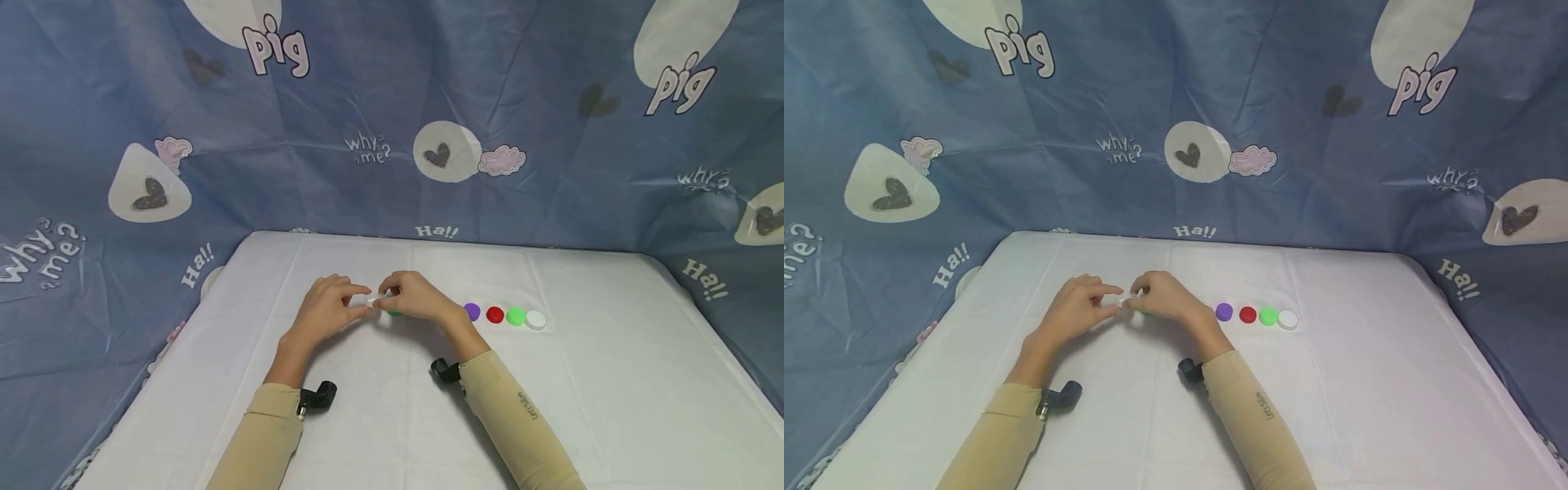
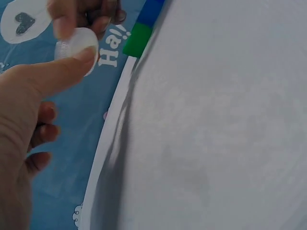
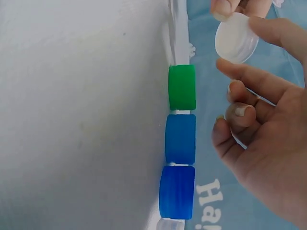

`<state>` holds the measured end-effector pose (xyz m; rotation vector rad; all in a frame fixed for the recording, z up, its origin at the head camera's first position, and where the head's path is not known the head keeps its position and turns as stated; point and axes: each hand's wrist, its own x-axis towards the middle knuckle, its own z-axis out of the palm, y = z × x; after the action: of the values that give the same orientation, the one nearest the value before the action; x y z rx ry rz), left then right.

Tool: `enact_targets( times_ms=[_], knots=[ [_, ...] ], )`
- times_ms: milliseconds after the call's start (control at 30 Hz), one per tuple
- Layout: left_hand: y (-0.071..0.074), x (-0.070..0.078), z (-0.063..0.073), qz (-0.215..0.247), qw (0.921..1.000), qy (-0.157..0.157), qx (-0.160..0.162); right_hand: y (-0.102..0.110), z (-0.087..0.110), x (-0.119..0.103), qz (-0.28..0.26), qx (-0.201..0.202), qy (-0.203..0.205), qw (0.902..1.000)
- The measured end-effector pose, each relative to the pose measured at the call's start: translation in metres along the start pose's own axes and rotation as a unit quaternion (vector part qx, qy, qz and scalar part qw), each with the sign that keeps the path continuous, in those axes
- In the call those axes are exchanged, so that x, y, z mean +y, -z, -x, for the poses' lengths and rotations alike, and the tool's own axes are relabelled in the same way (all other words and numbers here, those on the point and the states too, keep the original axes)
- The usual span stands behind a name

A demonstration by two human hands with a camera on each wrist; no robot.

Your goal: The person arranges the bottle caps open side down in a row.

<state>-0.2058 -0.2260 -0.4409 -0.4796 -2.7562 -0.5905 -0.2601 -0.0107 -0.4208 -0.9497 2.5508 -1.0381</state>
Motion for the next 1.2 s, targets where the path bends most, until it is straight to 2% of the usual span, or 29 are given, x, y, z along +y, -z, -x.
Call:
enact_targets(
  times_ms=[133,267,533,700,867,1000,1200],
  knots=[
    [-0.0014,0.0019,-0.0004,-0.023,0.9980,-0.032,0.048,0.0028,0.0013,0.0006,-0.028,-0.001,-0.003,0.9996],
    [-0.0022,0.0017,-0.0009,-0.040,0.9961,-0.043,0.066,0.0046,0.0010,0.0006,-0.035,-0.002,-0.008,0.9993],
    [-0.0029,0.0005,-0.0006,-0.035,0.9962,-0.038,0.070,0.0045,-0.0001,0.0016,-0.028,0.018,0.003,0.9994],
    [-0.0040,-0.0009,-0.0008,-0.015,0.9978,-0.014,0.063,0.0041,-0.0006,-0.0017,0.019,0.045,0.025,0.9985],
    [-0.0060,-0.0018,-0.0014,0.005,0.9987,0.012,0.050,0.0026,-0.0004,-0.0031,0.063,0.067,0.030,0.9953],
    [-0.0071,-0.0012,-0.0016,0.010,0.9988,0.016,0.045,0.0016,0.0006,-0.0032,0.064,0.079,0.029,0.9944],
    [-0.0072,-0.0009,-0.0030,-0.001,0.9991,-0.002,0.043,0.0013,0.0005,-0.0021,0.037,0.085,0.033,0.9952]
  ],
)
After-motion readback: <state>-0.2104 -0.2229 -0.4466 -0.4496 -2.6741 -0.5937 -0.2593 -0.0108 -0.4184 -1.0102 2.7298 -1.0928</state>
